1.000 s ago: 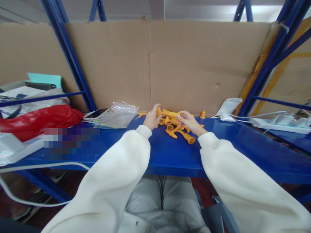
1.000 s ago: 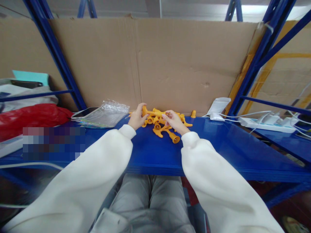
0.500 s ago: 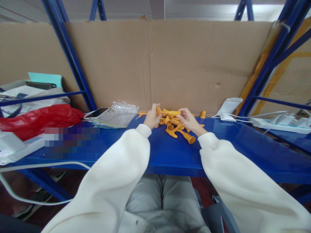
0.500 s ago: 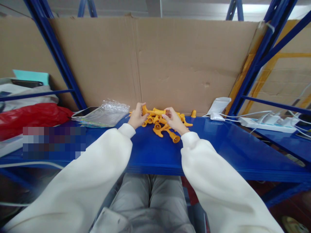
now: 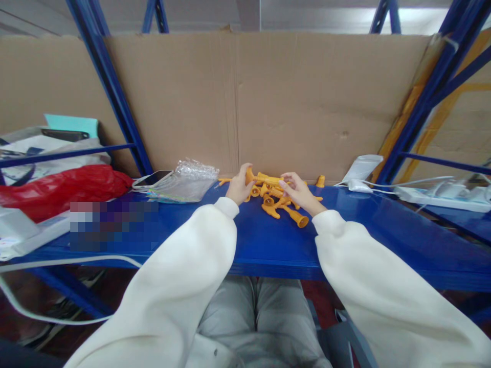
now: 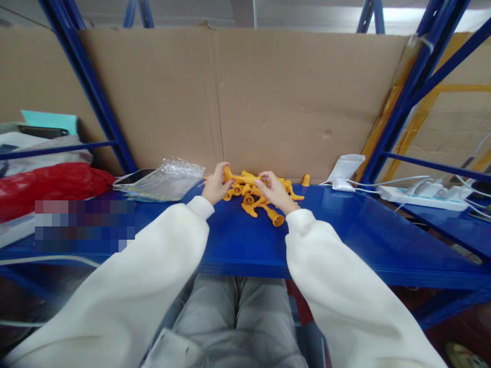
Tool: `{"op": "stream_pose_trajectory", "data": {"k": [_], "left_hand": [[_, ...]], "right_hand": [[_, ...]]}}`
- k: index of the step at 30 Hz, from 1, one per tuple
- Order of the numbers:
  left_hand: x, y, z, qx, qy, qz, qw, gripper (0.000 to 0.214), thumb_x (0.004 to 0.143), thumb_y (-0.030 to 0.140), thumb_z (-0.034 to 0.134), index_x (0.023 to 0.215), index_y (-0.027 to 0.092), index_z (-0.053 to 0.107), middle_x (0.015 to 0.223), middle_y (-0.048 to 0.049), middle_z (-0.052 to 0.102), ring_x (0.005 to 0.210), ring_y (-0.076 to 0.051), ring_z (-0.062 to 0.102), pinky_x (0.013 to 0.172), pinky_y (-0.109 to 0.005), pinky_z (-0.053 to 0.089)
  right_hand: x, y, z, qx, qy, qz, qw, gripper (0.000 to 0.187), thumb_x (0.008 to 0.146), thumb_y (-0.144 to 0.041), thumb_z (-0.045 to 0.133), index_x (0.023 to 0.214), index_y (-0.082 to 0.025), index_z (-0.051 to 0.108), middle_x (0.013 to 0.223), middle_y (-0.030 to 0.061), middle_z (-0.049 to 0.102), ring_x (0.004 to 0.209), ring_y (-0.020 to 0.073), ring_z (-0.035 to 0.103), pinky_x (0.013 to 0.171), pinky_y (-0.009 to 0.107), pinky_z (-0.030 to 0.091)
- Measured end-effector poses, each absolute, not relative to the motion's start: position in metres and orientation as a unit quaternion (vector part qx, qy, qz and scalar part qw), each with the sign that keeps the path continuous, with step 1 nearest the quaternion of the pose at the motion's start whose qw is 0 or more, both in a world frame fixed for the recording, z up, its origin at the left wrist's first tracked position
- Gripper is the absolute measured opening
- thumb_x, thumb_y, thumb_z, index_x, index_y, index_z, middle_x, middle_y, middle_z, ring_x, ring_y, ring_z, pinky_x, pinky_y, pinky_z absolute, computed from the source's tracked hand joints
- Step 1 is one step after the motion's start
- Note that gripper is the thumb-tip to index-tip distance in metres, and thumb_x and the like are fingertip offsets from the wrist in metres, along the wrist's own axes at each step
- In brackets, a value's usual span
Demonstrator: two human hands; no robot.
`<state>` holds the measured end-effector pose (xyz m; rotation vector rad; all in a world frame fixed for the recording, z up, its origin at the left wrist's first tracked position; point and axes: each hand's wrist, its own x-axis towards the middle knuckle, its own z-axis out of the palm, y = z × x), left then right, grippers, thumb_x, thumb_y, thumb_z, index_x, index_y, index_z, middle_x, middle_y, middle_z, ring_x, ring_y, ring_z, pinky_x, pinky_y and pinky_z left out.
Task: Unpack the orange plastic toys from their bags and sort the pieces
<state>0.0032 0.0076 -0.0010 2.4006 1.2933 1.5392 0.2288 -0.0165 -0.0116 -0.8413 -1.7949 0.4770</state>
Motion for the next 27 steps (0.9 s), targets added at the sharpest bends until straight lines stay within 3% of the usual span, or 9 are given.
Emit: {"op": "stream_pose_trajectory", "data": {"k": [3, 8, 16, 24, 27], "left_hand": [[0.004, 0.005, 0.001, 0.761, 0.412, 0.501, 0.01, 0.048, 0.082, 0.011, 0.06, 0.128, 0.019, 0.048, 0.101, -0.0064, 0.071, 0.091, -0.019, 0.071, 0.084, -0.029, 0.053], [0.006, 0.001, 0.004, 0.756, 0.421, 0.501, 0.023, 0.047, 0.081, 0.008, 0.061, 0.125, 0.016, 0.048, 0.097, -0.0072, 0.071, 0.089, -0.019, 0.071, 0.083, -0.028, 0.053], [0.008, 0.002, 0.004, 0.746, 0.417, 0.517, 0.049, 0.05, 0.079, 0.007, 0.062, 0.126, 0.017, 0.047, 0.101, -0.0083, 0.07, 0.091, -0.019, 0.07, 0.086, -0.03, 0.053], [0.009, 0.008, 0.002, 0.735, 0.453, 0.495, 0.095, 0.051, 0.077, 0.01, 0.064, 0.124, 0.017, 0.046, 0.092, -0.0041, 0.068, 0.068, -0.014, 0.065, 0.074, -0.029, 0.054], [0.008, 0.007, 0.003, 0.737, 0.452, 0.494, 0.088, 0.052, 0.077, 0.008, 0.062, 0.126, 0.019, 0.046, 0.095, -0.0042, 0.069, 0.068, -0.013, 0.065, 0.075, -0.029, 0.054]], "right_hand": [[0.228, -0.014, -0.012, -0.338, -0.751, 0.197, 0.532, 0.041, 0.083, -0.061, 0.06, 0.101, -0.025, 0.05, 0.089, 0.0021, 0.055, 0.074, 0.0168, 0.057, 0.063, 0.031, 0.052], [0.231, -0.01, -0.012, -0.341, -0.762, 0.118, 0.537, 0.03, 0.085, -0.043, 0.064, 0.104, -0.023, 0.052, 0.096, 0.0038, 0.059, 0.085, 0.0184, 0.06, 0.083, 0.037, 0.052], [0.232, -0.017, -0.003, -0.354, -0.783, 0.032, 0.51, 0.027, 0.086, -0.031, 0.06, 0.11, -0.022, 0.054, 0.106, 0.0074, 0.063, 0.088, 0.02, 0.061, 0.086, 0.038, 0.051], [0.233, -0.021, 0.001, -0.363, -0.797, -0.017, 0.482, 0.026, 0.086, -0.031, 0.06, 0.11, -0.021, 0.057, 0.106, 0.0084, 0.065, 0.078, 0.0194, 0.06, 0.082, 0.039, 0.052], [0.232, -0.02, -0.003, -0.364, -0.794, 0.007, 0.487, 0.028, 0.085, -0.034, 0.062, 0.109, -0.022, 0.057, 0.104, 0.0075, 0.065, 0.078, 0.0187, 0.06, 0.081, 0.039, 0.053]]}}
